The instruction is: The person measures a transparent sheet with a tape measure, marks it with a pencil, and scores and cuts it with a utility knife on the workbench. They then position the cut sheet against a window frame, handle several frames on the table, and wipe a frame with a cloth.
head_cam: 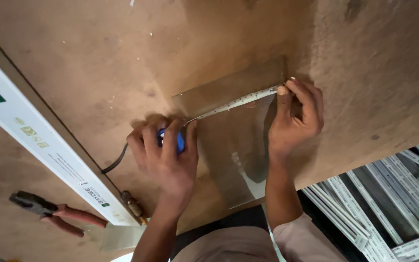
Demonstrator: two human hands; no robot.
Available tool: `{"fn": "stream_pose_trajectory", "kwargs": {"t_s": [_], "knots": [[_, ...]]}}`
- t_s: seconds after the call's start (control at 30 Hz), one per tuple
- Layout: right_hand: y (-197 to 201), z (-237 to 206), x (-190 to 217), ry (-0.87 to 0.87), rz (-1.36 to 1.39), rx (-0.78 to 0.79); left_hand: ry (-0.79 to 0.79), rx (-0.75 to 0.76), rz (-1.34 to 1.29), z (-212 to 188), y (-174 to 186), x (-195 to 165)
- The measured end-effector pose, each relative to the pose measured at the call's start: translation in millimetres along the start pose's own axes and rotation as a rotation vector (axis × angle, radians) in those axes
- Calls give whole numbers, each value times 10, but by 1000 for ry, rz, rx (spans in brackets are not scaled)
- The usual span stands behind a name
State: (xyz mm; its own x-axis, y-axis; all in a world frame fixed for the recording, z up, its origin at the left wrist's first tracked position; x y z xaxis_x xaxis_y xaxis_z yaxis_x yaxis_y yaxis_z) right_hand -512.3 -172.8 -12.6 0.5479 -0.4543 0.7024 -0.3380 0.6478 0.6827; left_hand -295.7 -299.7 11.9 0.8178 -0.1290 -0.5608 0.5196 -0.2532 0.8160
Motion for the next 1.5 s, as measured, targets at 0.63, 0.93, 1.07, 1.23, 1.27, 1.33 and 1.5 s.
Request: {"fn": "stream_pose_trajectory", "kwargs": {"t_s": [0.63, 0.93, 1.07, 1.23, 1.27, 1.33, 1.5], "knots": [[-29, 26, -28, 38, 65, -33, 42, 12, -6, -11, 40, -19], [34, 6, -75, 172, -29, -83, 5, -107, -24, -75, 155, -128], [153, 79, 7, 150, -5, -34, -49, -191, -57, -164, 397, -280], [696, -538, 262, 243, 216, -93, 399, -88, -488, -819, 610, 332], [743, -835, 375, 299, 260, -53, 386, -152, -523, -1106, 718, 487], [677, -1464, 578, 269, 248, 129, 467, -136, -351, -1693, 797, 820], [457, -2243, 1131, 442, 259, 474, 439, -281, -293, -2910, 886, 1214]]}}
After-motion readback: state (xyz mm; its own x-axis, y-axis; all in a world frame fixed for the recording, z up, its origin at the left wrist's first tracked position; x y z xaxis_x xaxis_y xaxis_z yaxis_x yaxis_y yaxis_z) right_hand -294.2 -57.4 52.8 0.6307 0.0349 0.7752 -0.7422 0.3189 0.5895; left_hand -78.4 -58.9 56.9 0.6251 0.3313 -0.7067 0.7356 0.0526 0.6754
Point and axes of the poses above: each hand's wrist, its own z-axis towards the middle knuckle, its own y-axis out of the back of the hand, x = y × z, the point moved 7 cm from there along z, towards the middle knuckle, and after that the axes turned 7 degrees about y, right-handed, at the moved point
